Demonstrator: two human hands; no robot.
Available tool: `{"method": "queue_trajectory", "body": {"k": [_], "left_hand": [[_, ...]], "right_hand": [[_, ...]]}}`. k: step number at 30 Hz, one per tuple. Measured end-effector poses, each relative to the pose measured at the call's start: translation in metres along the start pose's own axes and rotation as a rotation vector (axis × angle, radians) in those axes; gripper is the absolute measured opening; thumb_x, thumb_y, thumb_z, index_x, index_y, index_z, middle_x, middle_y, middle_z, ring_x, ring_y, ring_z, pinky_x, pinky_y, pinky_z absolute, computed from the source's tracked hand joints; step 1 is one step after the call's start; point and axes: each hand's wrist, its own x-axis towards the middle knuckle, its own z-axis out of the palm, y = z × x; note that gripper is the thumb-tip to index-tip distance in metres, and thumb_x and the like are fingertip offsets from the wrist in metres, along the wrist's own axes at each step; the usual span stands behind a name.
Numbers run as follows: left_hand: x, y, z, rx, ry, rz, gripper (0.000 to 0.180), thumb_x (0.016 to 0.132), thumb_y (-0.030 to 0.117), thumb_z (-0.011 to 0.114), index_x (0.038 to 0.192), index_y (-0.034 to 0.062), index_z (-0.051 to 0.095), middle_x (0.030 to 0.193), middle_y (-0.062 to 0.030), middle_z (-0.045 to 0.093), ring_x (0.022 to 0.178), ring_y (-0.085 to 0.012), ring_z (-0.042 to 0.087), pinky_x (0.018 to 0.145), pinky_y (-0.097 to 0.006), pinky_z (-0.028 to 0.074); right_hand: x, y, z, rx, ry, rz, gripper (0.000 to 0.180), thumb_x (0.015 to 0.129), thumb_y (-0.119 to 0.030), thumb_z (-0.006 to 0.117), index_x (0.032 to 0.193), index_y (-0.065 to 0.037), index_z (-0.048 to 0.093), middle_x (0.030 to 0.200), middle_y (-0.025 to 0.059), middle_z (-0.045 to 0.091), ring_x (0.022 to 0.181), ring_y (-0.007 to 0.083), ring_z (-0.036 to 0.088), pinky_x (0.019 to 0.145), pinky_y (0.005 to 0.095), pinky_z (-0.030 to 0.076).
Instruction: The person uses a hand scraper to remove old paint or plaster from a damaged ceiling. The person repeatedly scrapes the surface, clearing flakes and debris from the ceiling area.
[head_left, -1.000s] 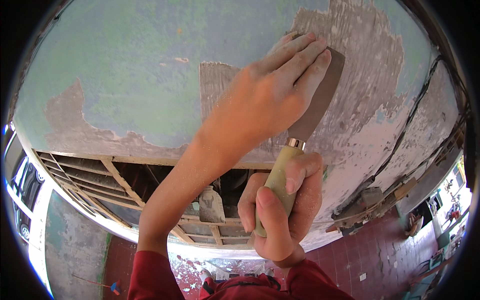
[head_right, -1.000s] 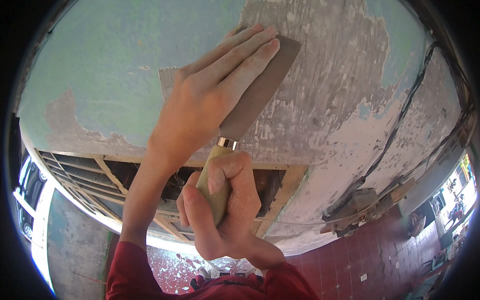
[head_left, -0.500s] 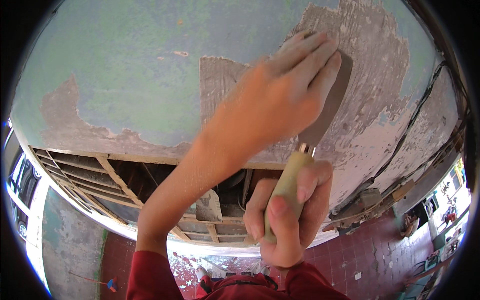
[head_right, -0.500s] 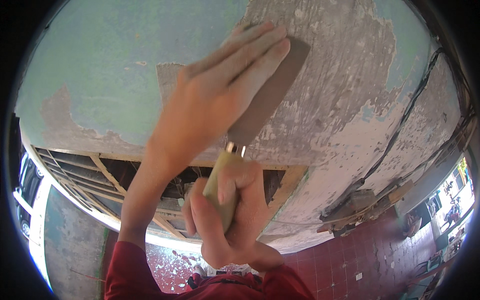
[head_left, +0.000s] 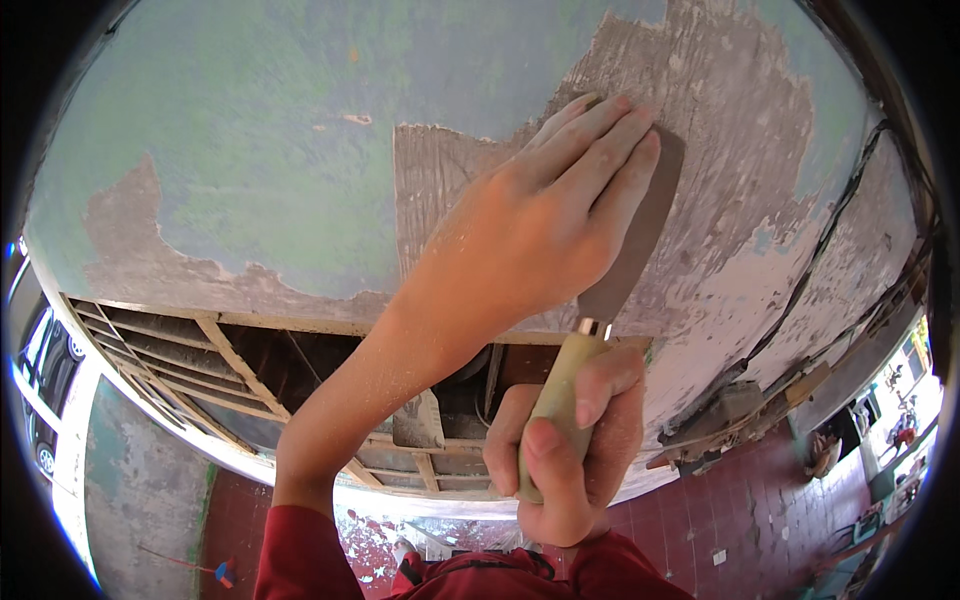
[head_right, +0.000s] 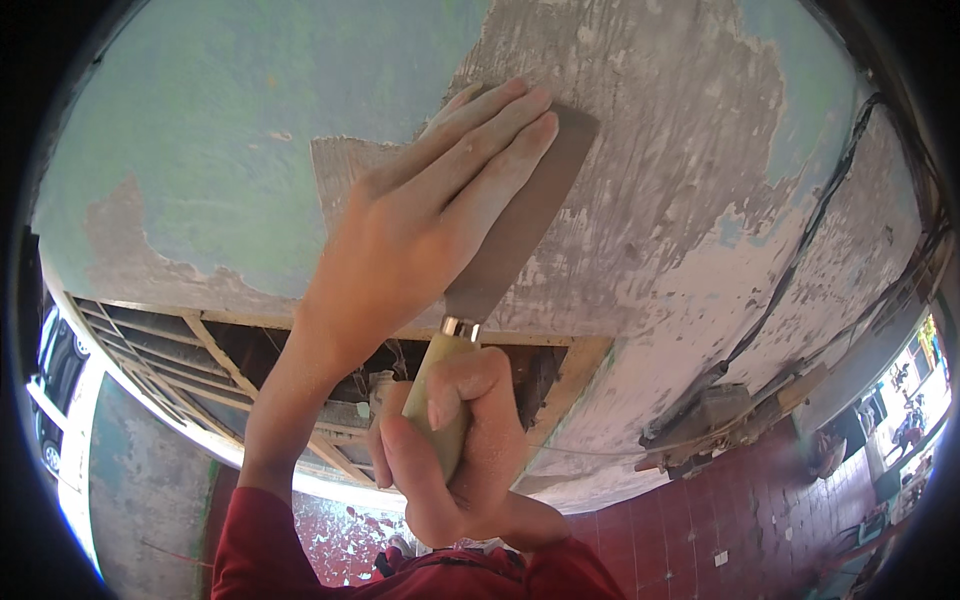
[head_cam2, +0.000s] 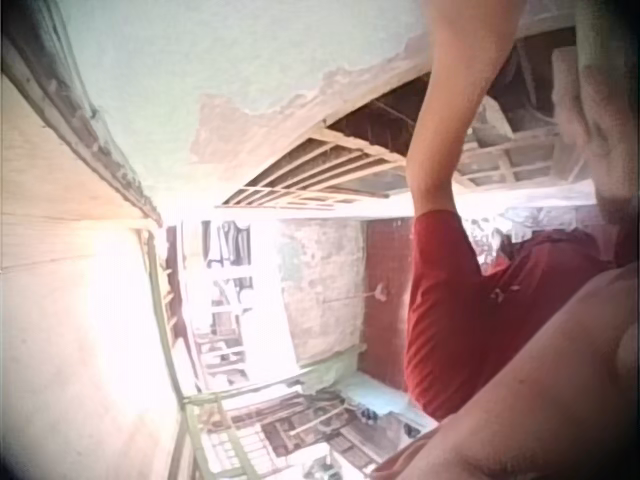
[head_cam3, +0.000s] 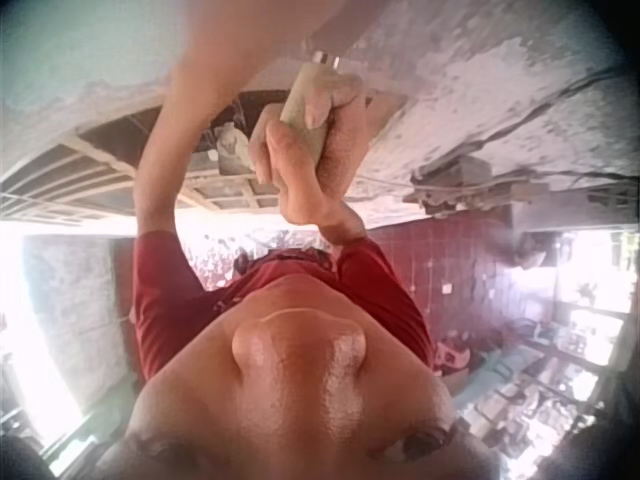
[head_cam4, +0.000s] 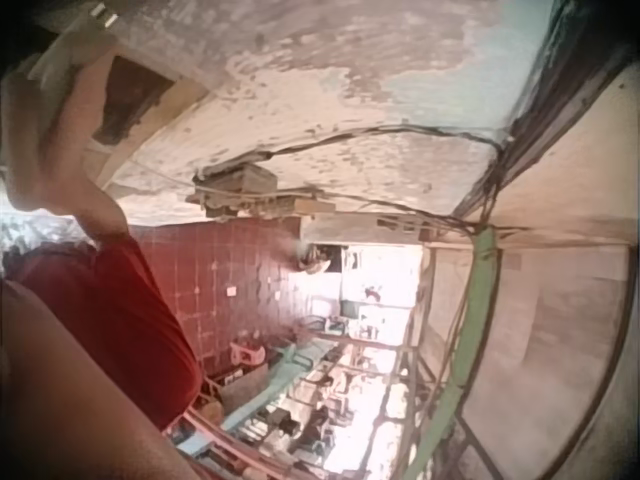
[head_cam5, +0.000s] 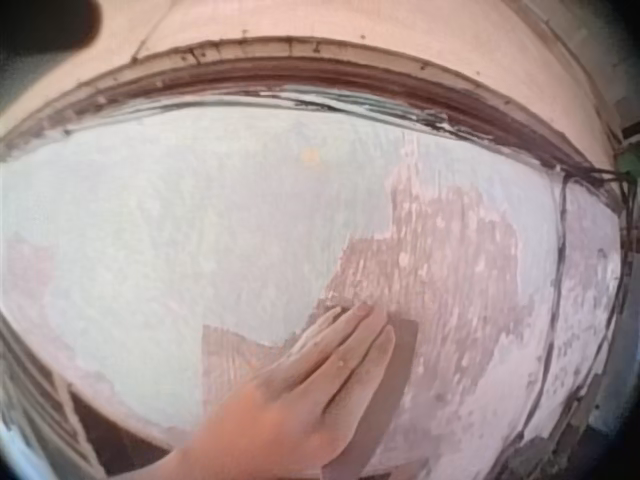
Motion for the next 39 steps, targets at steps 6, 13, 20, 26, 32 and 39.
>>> {"method": "queue_trajectory", "body": {"k": [6, 13, 20, 26, 32, 39], "left_hand": [[0.013, -0.007, 0.000, -0.029, 0.035, -0.008, 0.035, 0.075, 0.005, 0.060, 0.109, -0.0067, 0.064, 0.119, -0.0166, 0.061, 0.115, -0.0291, 0.059, 0.100, -0.038, 0.049], [0.006, -0.004, 0.002, -0.004, 0.032, 0.017, 0.036, 0.075, 0.004, 0.061, 0.109, -0.0060, 0.064, 0.120, -0.0149, 0.062, 0.116, -0.0277, 0.058, 0.099, -0.037, 0.050], [0.020, -0.011, -0.003, 0.021, 0.008, 0.018, 0.036, 0.075, 0.004, 0.061, 0.109, -0.0048, 0.064, 0.119, -0.0141, 0.062, 0.116, -0.0272, 0.059, 0.097, -0.035, 0.052], [0.019, -0.012, -0.001, -0.012, 0.038, 0.030, 0.036, 0.075, 0.003, 0.060, 0.111, -0.0044, 0.064, 0.119, -0.0143, 0.062, 0.115, -0.0268, 0.059, 0.098, -0.035, 0.051], [0.023, -0.010, -0.007, -0.017, -0.016, 0.015, 0.036, 0.075, 0.003, 0.060, 0.110, -0.0044, 0.064, 0.118, -0.0143, 0.062, 0.116, -0.0270, 0.059, 0.099, -0.035, 0.050], [0.026, -0.014, -0.004, 0.012, 0.019, 0.042, 0.036, 0.075, 0.004, 0.060, 0.110, -0.0048, 0.064, 0.120, -0.0151, 0.062, 0.116, -0.0280, 0.058, 0.100, -0.035, 0.049]], "right_hand": [[0.014, -0.002, 0.001, 0.010, -0.001, -0.051, 0.023, 0.089, -0.006, 0.051, 0.095, -0.010, 0.029, 0.077, 0.0057, 0.040, 0.043, 0.0086, 0.043, 0.038, 0.0216, 0.030], [0.006, 0.004, -0.003, -0.050, 0.000, -0.031, 0.024, 0.088, -0.009, 0.051, 0.096, -0.012, 0.028, 0.077, 0.0044, 0.038, 0.039, 0.0099, 0.042, 0.035, 0.0216, 0.029], [0.021, -0.001, 0.004, 0.117, 0.014, -0.092, 0.018, 0.087, 0.009, 0.043, 0.092, -0.004, 0.031, 0.079, 0.0069, 0.040, 0.050, 0.0062, 0.046, 0.041, 0.0207, 0.036], [0.019, -0.007, 0.005, 0.098, 0.018, -0.080, 0.017, 0.087, 0.009, 0.044, 0.091, -0.003, 0.033, 0.079, 0.0063, 0.040, 0.050, 0.0061, 0.046, 0.041, 0.0214, 0.037], [0.020, -0.006, 0.010, 0.039, 0.053, -0.088, 0.018, 0.088, 0.003, 0.045, 0.094, -0.006, 0.032, 0.078, 0.0052, 0.040, 0.047, 0.0070, 0.045, 0.039, 0.0211, 0.034], [0.021, -0.008, 0.002, 0.091, -0.004, -0.064, 0.016, 0.089, 0.006, 0.044, 0.094, -0.005, 0.033, 0.081, 0.0067, 0.042, 0.050, 0.0065, 0.048, 0.041, 0.0209, 0.036]]}}
